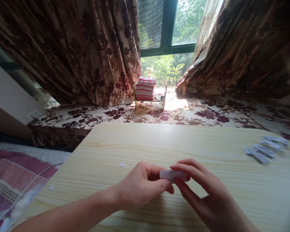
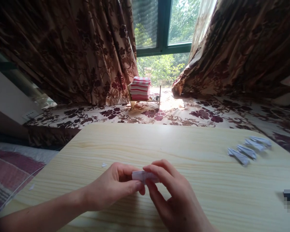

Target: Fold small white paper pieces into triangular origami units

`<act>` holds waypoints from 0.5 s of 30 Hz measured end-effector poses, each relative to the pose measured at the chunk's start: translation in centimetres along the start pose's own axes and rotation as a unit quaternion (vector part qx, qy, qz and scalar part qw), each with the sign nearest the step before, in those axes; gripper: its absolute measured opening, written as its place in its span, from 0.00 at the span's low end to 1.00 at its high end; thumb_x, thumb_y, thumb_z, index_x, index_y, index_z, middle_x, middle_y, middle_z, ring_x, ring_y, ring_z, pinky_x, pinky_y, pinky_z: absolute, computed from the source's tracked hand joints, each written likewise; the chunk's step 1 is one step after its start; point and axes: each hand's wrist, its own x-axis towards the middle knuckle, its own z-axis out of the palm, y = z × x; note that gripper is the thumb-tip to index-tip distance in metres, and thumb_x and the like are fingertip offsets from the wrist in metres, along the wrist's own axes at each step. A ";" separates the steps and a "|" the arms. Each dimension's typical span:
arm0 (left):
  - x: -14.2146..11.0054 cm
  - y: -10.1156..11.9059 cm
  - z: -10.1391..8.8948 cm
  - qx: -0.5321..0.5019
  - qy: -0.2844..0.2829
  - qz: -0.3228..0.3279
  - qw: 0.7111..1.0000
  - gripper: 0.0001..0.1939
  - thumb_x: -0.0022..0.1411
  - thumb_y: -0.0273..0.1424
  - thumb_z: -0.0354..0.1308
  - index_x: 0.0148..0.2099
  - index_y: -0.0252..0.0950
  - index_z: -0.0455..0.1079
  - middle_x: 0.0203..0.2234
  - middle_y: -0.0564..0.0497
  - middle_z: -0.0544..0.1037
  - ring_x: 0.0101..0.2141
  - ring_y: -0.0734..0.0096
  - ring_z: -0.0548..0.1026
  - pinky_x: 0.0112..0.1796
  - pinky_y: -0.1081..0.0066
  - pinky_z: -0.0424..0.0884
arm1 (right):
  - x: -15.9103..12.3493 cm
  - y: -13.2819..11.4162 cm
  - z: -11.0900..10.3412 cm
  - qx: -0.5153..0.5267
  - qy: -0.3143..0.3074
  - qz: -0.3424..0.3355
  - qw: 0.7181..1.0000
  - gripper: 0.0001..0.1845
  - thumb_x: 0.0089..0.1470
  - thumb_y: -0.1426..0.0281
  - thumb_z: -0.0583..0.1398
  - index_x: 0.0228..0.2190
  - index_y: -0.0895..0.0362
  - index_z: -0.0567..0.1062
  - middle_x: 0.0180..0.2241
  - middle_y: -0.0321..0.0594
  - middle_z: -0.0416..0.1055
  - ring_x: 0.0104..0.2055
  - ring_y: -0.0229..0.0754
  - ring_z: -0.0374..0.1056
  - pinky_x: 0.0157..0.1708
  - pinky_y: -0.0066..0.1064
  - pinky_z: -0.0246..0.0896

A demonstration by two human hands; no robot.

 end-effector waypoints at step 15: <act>0.2 -1.0 -0.7 -0.186 -0.047 -0.082 0.978 0.18 0.60 0.39 0.55 0.33 0.28 0.76 0.27 0.45 0.77 0.31 0.70 0.73 0.37 0.70 0.67 | -0.2 0.1 0.1 -0.093 0.009 -0.061 0.994 0.18 0.54 0.82 0.56 0.45 0.57 0.70 0.37 0.44 0.65 0.35 0.37 0.67 0.31 0.29 0.70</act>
